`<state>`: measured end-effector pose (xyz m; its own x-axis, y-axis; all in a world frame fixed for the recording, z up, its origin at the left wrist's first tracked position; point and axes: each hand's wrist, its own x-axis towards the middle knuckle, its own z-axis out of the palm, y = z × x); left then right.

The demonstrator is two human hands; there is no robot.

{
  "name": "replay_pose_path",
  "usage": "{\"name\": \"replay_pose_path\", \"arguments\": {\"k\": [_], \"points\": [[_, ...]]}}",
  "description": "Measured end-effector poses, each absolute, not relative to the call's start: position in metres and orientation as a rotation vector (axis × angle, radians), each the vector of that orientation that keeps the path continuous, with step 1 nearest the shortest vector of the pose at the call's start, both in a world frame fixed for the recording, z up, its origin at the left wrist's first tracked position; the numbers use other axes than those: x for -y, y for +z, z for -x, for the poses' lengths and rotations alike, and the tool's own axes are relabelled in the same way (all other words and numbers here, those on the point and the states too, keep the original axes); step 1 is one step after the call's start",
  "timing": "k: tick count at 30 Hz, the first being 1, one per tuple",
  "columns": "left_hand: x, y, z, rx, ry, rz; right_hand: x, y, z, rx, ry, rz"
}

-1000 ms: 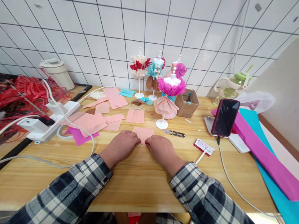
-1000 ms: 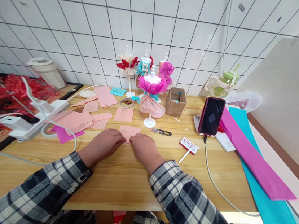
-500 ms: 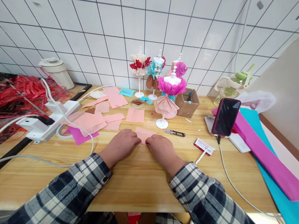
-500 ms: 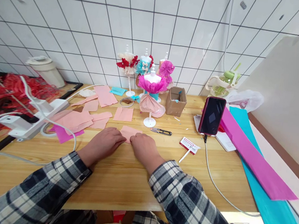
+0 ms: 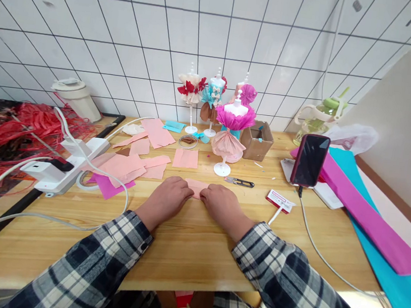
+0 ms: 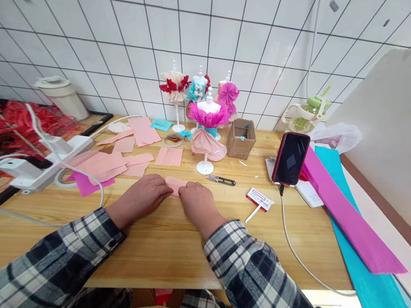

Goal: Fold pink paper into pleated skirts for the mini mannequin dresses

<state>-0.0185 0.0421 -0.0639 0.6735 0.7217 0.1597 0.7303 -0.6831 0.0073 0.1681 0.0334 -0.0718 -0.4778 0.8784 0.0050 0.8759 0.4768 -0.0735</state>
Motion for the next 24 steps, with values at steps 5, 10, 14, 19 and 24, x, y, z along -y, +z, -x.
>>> {"name": "replay_pose_path", "arguments": {"k": [5,10,14,19,24], "points": [[-0.0415,-0.0622,0.0167,1.221,-0.264,2.807,-0.0319,-0.0684,-0.1680,2.657,0.084,1.588],[-0.0420,-0.0628,0.0182,1.232,-0.222,2.828,-0.0312,-0.0664,-0.1672,2.659,0.133,1.670],[-0.0422,-0.0635,0.0185,1.251,-0.244,2.812,-0.0319,-0.0670,-0.1686,2.656,0.095,1.627],[-0.0417,-0.0624,0.0167,1.205,-0.276,2.812,-0.0331,-0.0668,-0.1717,2.693,0.118,1.537],[-0.0418,-0.0637,0.0172,1.207,-0.250,2.820,-0.0332,-0.0668,-0.1715,2.658,0.143,1.603]]}}
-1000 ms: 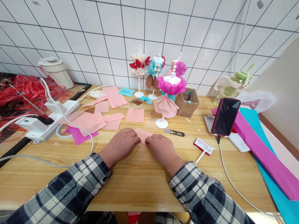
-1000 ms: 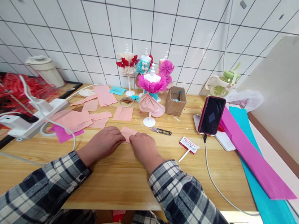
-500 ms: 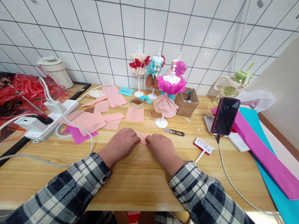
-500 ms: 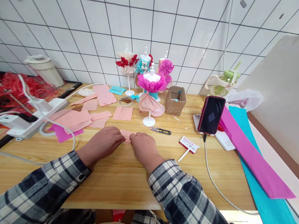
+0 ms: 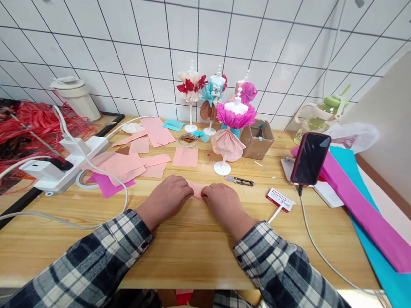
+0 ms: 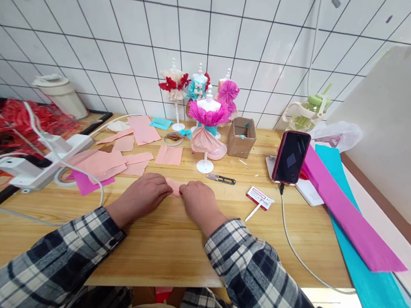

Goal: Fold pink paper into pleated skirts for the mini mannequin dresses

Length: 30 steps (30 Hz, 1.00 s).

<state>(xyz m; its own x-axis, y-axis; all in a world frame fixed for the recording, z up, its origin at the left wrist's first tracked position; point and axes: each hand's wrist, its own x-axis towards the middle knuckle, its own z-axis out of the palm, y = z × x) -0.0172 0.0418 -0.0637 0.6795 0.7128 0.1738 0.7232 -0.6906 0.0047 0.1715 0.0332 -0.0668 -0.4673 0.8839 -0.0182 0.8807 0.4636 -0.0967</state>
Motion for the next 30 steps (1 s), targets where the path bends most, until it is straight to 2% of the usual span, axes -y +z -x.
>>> {"name": "replay_pose_path", "arguments": {"k": [9,19,30], "points": [[-0.0405,-0.0613,0.0154,1.209,-0.298,2.821,-0.0321,-0.0632,-0.1702,2.634,0.156,1.669],[-0.0418,-0.0632,0.0168,1.222,-0.234,2.815,-0.0363,-0.0648,-0.1744,2.578,0.312,1.719],[-0.0416,-0.0590,0.0151,1.202,-0.211,2.850,-0.0389,-0.0636,-0.1786,2.532,0.300,1.740]]}}
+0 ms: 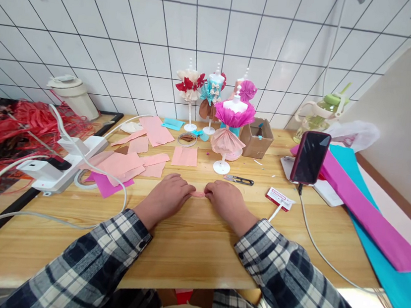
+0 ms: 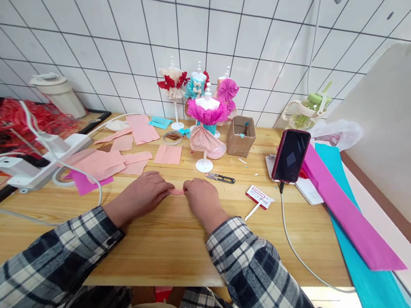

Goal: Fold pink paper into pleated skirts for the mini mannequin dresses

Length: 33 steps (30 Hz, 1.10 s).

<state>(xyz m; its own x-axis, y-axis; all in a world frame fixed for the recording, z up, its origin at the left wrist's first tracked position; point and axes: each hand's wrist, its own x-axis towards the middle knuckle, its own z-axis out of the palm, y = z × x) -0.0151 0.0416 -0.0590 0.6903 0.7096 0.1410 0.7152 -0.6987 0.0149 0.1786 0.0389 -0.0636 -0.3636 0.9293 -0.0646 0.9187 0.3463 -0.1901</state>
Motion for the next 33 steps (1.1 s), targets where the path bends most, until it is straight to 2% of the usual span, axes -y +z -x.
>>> {"name": "replay_pose_path", "arguments": {"k": [11,17,21,33], "points": [[-0.039,-0.059,0.017,1.221,-0.269,2.827,-0.041,-0.069,-0.184,2.506,0.228,1.718],[-0.037,-0.053,0.020,1.280,-0.554,2.685,-0.034,-0.068,-0.179,2.568,0.008,1.640],[-0.032,-0.052,0.016,1.241,-0.598,2.653,-0.025,-0.066,-0.172,2.600,-0.082,1.534],[-0.029,-0.054,0.011,1.151,-0.631,2.649,-0.018,-0.062,-0.166,2.564,-0.047,1.549]]}}
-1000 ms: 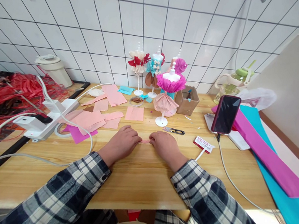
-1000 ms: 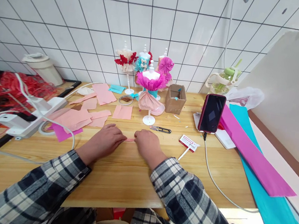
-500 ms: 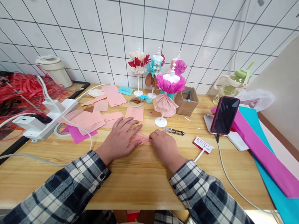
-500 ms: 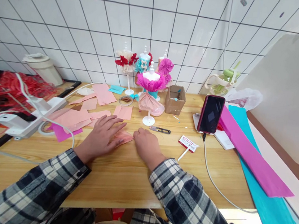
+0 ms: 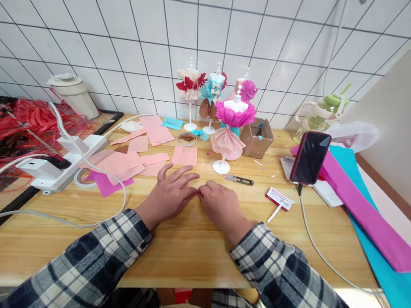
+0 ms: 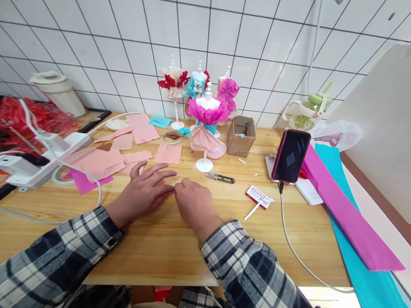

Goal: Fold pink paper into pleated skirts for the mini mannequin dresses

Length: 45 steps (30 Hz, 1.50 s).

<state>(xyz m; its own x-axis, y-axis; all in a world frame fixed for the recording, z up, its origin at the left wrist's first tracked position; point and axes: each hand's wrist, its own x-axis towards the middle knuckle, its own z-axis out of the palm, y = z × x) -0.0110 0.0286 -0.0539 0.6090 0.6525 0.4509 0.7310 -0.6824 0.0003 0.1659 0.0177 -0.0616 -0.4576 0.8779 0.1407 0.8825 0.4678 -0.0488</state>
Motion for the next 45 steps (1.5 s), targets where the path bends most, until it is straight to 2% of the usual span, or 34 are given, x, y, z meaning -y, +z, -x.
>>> {"name": "replay_pose_path", "arguments": {"k": [12,20,28,45], "points": [[-0.030,-0.057,0.011,1.161,-0.605,2.755,-0.023,-0.056,-0.173,2.525,0.164,1.504],[-0.047,-0.066,0.027,1.370,-0.821,2.782,-0.060,-0.054,-0.239,2.125,0.007,1.979],[-0.046,-0.066,0.026,1.334,-0.854,2.830,-0.063,-0.065,-0.246,2.234,0.029,2.111],[-0.047,-0.068,0.026,1.347,-0.836,2.849,-0.061,-0.060,-0.244,2.338,0.073,2.209]]}}
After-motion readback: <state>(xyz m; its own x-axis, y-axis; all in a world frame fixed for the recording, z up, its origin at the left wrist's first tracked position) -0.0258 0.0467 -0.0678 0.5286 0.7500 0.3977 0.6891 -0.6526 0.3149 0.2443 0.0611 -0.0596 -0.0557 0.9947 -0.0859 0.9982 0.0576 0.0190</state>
